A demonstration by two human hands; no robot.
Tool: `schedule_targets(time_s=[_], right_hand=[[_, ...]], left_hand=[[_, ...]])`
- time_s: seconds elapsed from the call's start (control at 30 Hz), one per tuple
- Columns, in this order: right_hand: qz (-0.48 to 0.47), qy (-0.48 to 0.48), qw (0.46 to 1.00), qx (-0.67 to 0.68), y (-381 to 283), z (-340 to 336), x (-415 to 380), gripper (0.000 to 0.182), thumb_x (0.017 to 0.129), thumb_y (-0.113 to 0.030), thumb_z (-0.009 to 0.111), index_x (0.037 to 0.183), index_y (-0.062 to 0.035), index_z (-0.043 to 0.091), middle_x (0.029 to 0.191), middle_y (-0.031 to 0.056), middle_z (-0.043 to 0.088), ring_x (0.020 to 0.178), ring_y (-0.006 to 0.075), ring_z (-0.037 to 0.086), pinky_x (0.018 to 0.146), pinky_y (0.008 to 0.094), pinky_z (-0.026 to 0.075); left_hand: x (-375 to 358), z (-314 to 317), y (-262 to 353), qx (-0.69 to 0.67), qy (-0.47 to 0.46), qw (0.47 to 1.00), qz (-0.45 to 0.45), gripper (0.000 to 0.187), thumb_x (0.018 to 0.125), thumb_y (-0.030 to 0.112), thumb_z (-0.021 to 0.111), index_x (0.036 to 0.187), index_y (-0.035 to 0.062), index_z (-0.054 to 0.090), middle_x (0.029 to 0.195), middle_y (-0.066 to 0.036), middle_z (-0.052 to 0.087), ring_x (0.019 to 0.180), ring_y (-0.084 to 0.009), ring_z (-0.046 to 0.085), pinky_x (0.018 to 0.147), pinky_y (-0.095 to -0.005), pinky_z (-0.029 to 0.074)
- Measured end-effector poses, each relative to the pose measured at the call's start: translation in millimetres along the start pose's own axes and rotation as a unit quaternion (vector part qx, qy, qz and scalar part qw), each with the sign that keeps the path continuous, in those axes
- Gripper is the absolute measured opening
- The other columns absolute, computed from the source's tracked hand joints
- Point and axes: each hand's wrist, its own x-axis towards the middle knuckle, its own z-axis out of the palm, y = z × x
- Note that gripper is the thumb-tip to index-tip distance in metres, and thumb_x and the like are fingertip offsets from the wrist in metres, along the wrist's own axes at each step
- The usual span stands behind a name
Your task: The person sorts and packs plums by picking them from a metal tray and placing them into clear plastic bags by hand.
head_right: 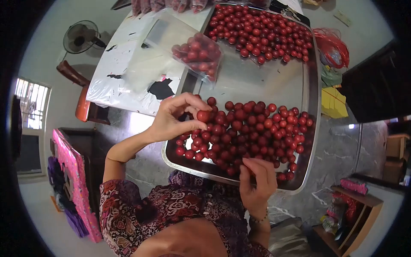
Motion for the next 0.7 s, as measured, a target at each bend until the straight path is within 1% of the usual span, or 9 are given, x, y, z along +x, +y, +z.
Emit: schedule_targets(time_s=[0.07,0.13,0.17,0.2,0.23,0.4,0.47,0.57,0.7], right_hand=[[0.023,-0.013,0.999,0.041,-5.1,6.2,6.3,0.019,0.081,0.004,0.069,0.099,-0.002,0.068,0.094,0.013,0.065,0.083,0.0295,0.063,0.074,0.0349,0.051],[0.027,-0.048,0.988,0.143,-8.4,13.3,12.0,0.021,0.084,0.001,0.068,0.104,-0.0008,0.065,0.094,0.0117,0.065,0.084,0.0237,0.064,0.073,0.0314,0.051],[0.031,-0.043,0.989,0.14,-11.7,16.8,14.2,0.021,0.084,0.001,0.068,0.104,-0.0008,0.065,0.094,0.0117,0.065,0.084,0.0237,0.064,0.073,0.0314,0.051],[0.069,-0.049,0.974,0.209,-15.6,20.4,16.1,0.022,0.086,-0.001,0.067,0.108,-0.0006,0.062,0.095,0.0105,0.065,0.084,0.0198,0.064,0.073,0.0294,0.051],[0.106,-0.055,0.953,0.278,-18.7,23.4,17.5,0.024,0.089,-0.003,0.066,0.112,-0.0004,0.059,0.095,0.0092,0.064,0.084,0.0159,0.063,0.072,0.0274,0.051],[0.142,-0.052,0.932,0.33,-21.7,32.8,25.3,0.024,0.093,-0.009,0.065,0.113,-0.0016,0.053,0.093,0.0055,0.064,0.08,0.0092,0.062,0.07,0.0231,0.05],[0.155,-0.099,0.931,0.315,-21.2,32.3,25.9,0.021,0.094,-0.011,0.065,0.11,-0.0023,0.053,0.091,0.0039,0.064,0.08,0.0076,0.061,0.07,0.0229,0.05],[0.171,-0.123,0.913,0.35,-14.9,33.8,24.2,0.02,0.095,-0.013,0.064,0.108,-0.0029,0.053,0.09,0.003,0.065,0.08,0.0066,0.061,0.07,0.0233,0.05],[0.167,-0.118,0.906,0.372,-10.5,36.7,20.3,0.019,0.095,-0.014,0.064,0.107,-0.0032,0.053,0.09,0.0029,0.064,0.08,0.0064,0.06,0.07,0.0234,0.049]], left_hand=[[0.1,7.9,5.8,0.038,-0.044,0.998,0.031,0.032,0.08,0.0,0.078,0.108,-0.0012,0.062,0.111,-0.011,0.065,0.09,-0.0105,0.065,0.081,-0.0255,0.055],[1.5,16.8,13.1,0.057,-0.051,0.997,0.033,0.029,0.078,0.0,0.08,0.103,0.0002,0.066,0.109,-0.01,0.066,0.09,-0.0123,0.064,0.078,-0.0248,0.055],[2.5,19.6,15.2,0.095,-0.069,0.99,0.077,0.028,0.077,0.0,0.08,0.101,0.0,0.066,0.107,-0.01,0.066,0.091,-0.014,0.064,0.076,-0.0248,0.056],[2.8,22.6,16.1,0.131,-0.085,0.98,0.12,0.026,0.076,0.0,0.08,0.099,-0.0003,0.067,0.106,-0.01,0.066,0.093,-0.0157,0.065,0.075,-0.0248,0.056],[2.0,25.7,15.8,0.129,-0.091,0.98,0.121,0.026,0.076,0.0,0.08,0.099,-0.0003,0.067,0.106,-0.01,0.066,0.093,-0.0157,0.065,0.075,-0.0248,0.056],[-3.5,33.8,15.0,0.118,-0.088,0.982,0.115,0.028,0.075,0.001,0.081,0.101,0.0009,0.069,0.103,-0.009,0.067,0.091,-0.0179,0.064,0.072,-0.0282,0.056],[-5.1,33.7,18.7,0.162,-0.095,0.974,0.13,0.025,0.08,0.007,0.078,0.104,0.0054,0.071,0.097,-0.007,0.064,0.084,-0.0161,0.065,0.067,-0.0279,0.056],[-7.5,35.3,17.3,0.188,-0.089,0.967,0.147,0.026,0.08,0.012,0.079,0.104,0.0072,0.072,0.095,-0.007,0.064,0.083,-0.0164,0.065,0.066,-0.0291,0.055],[-9.1,35.4,22.8,0.187,-0.117,0.969,0.108,0.03,0.075,0.005,0.082,0.102,0.0015,0.07,0.096,-0.009,0.066,0.088,-0.0185,0.065,0.071,-0.0292,0.055]])
